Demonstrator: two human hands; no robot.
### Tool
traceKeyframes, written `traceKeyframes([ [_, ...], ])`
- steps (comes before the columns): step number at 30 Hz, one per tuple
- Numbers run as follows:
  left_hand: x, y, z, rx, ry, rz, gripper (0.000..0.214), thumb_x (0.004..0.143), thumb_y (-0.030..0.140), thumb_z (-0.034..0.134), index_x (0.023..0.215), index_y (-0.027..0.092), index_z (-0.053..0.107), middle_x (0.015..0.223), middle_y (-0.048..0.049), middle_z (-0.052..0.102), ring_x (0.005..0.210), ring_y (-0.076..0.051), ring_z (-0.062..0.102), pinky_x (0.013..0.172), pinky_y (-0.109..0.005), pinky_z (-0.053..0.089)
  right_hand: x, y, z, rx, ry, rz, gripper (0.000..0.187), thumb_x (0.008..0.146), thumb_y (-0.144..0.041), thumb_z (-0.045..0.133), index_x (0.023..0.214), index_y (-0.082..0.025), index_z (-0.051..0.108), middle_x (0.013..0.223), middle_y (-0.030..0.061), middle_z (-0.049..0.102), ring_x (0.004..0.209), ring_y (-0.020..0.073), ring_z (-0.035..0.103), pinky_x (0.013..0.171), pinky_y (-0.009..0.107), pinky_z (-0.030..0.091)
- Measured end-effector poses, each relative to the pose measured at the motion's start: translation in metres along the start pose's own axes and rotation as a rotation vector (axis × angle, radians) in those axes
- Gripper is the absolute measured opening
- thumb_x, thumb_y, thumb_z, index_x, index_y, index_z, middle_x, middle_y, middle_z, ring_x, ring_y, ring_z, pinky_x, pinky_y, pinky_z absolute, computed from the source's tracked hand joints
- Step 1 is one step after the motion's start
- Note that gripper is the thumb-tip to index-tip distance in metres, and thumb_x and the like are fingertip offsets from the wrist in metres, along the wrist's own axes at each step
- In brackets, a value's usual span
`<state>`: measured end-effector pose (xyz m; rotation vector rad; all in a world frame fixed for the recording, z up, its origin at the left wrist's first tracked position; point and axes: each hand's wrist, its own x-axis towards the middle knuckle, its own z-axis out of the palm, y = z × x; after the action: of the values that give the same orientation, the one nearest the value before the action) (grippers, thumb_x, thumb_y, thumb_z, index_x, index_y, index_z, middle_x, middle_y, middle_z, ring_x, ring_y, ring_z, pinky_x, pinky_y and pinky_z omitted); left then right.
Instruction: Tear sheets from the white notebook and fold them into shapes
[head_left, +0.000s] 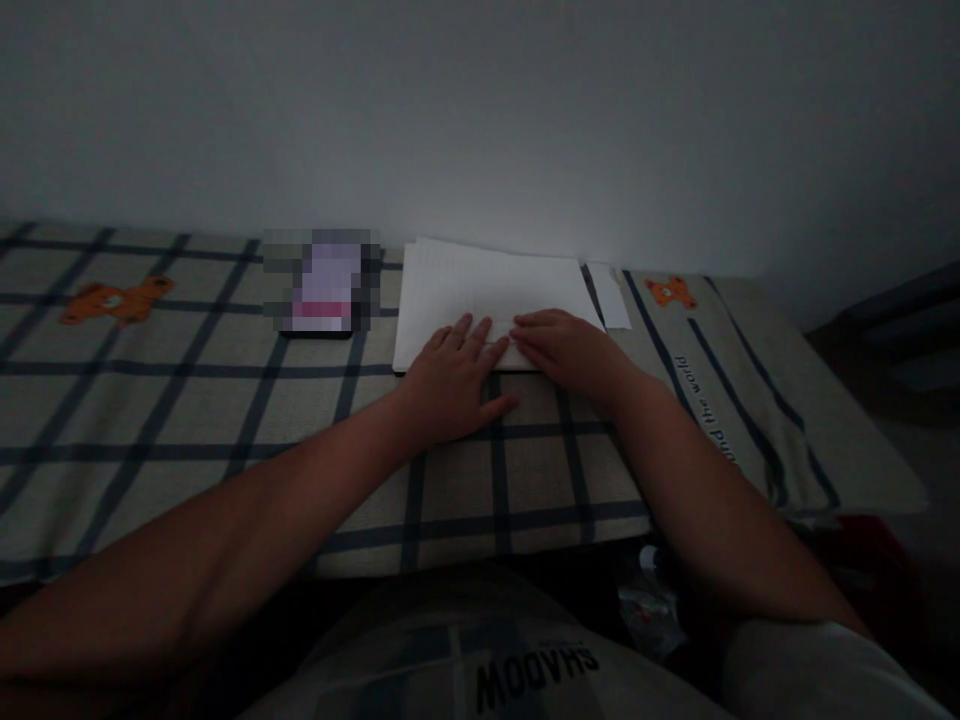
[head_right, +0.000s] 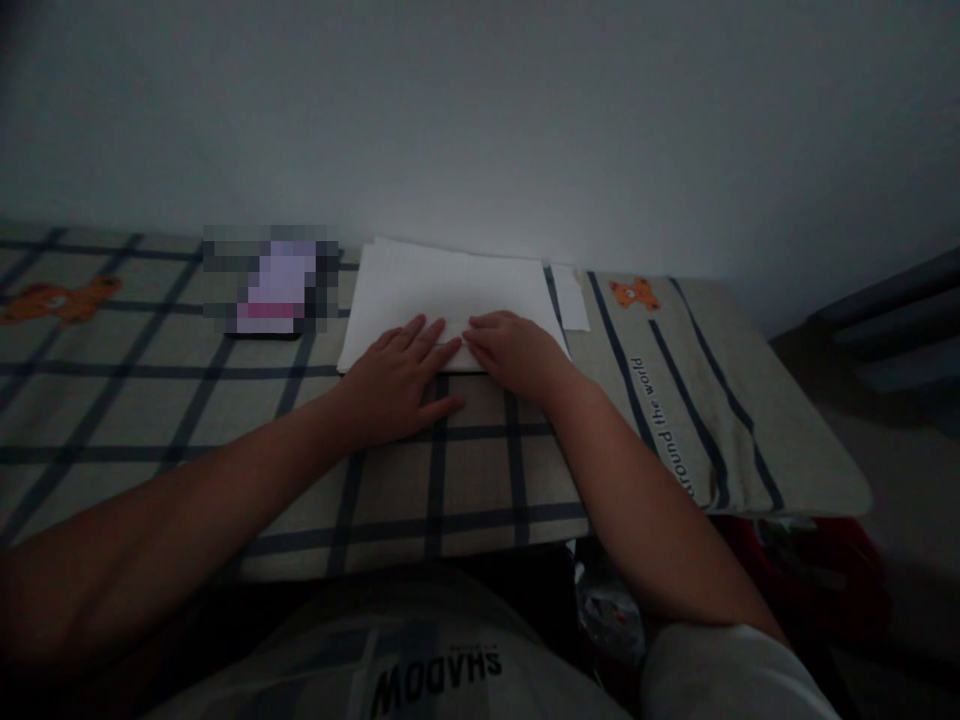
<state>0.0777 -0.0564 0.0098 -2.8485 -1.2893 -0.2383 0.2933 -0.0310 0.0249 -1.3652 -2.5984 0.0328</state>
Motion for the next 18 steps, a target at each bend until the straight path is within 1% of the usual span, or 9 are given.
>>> traceKeyframes([
  [3, -0.001, 0.0, 0.0, 0.002, 0.005, 0.002, 0.079, 0.095, 0.063, 0.046, 0.155, 0.011, 0.04, 0.161, -0.0225, 0.035, 0.151, -0.04, 0.029, 0.12, -0.051, 0.026, -0.003, -0.003, -0.008, -0.055, 0.039, -0.037, 0.029, 0.099, -0.026, 0.052, 0.111, -0.019, 0.077, 0.123, 0.0124, 0.071, 0.116, 0.0274, 0.061, 0.1, 0.043, 0.049],
  [6, -0.001, -0.001, 0.001, -0.002, 0.009, 0.005, 0.078, 0.095, 0.063, 0.046, 0.154, 0.012, 0.042, 0.161, -0.022, 0.035, 0.151, -0.04, 0.029, 0.12, -0.052, 0.026, -0.005, -0.005, -0.014, -0.096, 0.027, -0.055, 0.028, 0.098, -0.029, 0.053, 0.103, -0.02, 0.08, 0.11, 0.0119, 0.073, 0.106, 0.0273, 0.06, 0.094, 0.042, 0.048],
  [9, 0.0, -0.001, 0.001, -0.008, 0.006, 0.004, 0.077, 0.095, 0.062, 0.046, 0.153, 0.011, 0.042, 0.161, -0.022, 0.035, 0.151, -0.04, 0.028, 0.121, -0.052, 0.025, -0.005, -0.007, -0.014, -0.12, -0.008, -0.072, 0.03, 0.099, -0.029, 0.052, 0.103, -0.018, 0.08, 0.106, 0.0119, 0.073, 0.102, 0.0261, 0.06, 0.089, 0.039, 0.047],
  [13, 0.0, -0.001, 0.0, -0.01, 0.002, 0.004, 0.077, 0.095, 0.062, 0.046, 0.153, 0.012, 0.042, 0.161, -0.0221, 0.036, 0.151, -0.041, 0.029, 0.12, -0.052, 0.026, -0.004, -0.009, -0.013, -0.158, -0.011, -0.109, 0.032, 0.1, -0.028, 0.05, 0.109, -0.018, 0.078, 0.106, 0.0118, 0.073, 0.101, 0.0257, 0.06, 0.086, 0.038, 0.046],
  [18, 0.0, -0.001, 0.0, -0.015, 0.009, 0.003, 0.077, 0.095, 0.062, 0.047, 0.153, 0.011, 0.043, 0.161, -0.0223, 0.036, 0.151, -0.04, 0.028, 0.121, -0.051, 0.025, -0.003, -0.017, -0.014, -0.209, -0.026, -0.059, 0.033, 0.101, -0.027, 0.048, 0.105, -0.016, 0.079, 0.104, 0.0122, 0.073, 0.099, 0.0254, 0.059, 0.082, 0.037, 0.045],
])
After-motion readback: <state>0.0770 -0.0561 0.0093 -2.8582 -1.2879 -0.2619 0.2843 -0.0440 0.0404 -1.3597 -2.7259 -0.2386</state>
